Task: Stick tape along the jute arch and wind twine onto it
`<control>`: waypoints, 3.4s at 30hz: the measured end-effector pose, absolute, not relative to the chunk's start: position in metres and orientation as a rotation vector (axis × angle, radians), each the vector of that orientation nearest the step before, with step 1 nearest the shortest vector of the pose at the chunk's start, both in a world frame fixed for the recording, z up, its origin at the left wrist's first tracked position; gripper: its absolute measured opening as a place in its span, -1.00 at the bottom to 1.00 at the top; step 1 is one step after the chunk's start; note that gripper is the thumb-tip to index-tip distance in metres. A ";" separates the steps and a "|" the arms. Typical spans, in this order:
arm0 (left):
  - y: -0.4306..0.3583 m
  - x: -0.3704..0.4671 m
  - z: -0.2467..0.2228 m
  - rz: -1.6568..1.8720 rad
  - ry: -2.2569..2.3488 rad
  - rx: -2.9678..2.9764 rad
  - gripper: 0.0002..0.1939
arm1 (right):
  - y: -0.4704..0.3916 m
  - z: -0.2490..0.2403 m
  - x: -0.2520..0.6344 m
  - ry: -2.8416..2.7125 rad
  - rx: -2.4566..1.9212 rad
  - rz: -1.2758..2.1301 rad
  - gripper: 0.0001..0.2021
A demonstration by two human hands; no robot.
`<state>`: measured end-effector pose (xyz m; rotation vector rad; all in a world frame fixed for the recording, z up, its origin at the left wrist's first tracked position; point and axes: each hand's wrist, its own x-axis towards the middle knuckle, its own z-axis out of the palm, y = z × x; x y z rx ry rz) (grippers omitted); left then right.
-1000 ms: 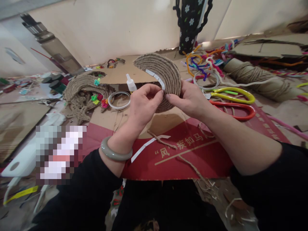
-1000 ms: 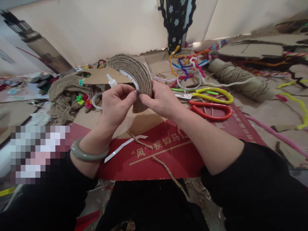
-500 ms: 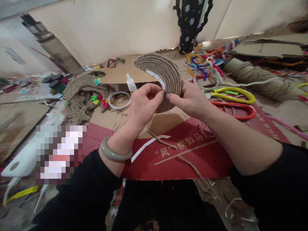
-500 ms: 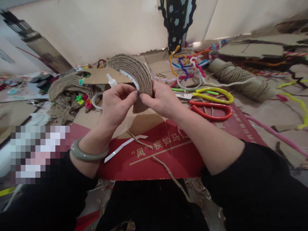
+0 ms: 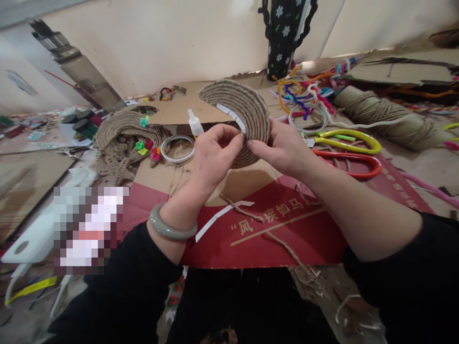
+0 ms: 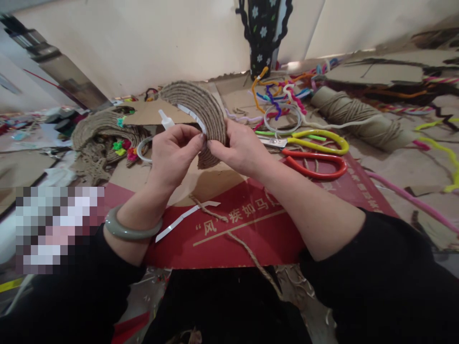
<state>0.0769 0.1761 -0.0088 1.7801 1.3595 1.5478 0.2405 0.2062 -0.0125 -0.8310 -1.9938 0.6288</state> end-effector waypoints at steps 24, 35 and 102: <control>0.180 0.075 -0.011 1.535 1.314 1.668 -0.92 | 0.211 -0.013 0.242 -1.914 -0.820 0.775 -0.85; 0.182 0.074 -0.014 1.496 1.262 1.587 -0.93 | 0.208 -0.015 0.240 -1.937 -0.779 0.809 -0.83; 0.174 0.081 0.001 1.354 1.221 1.379 -0.84 | 0.205 -0.008 0.238 -1.703 -0.723 1.220 -0.91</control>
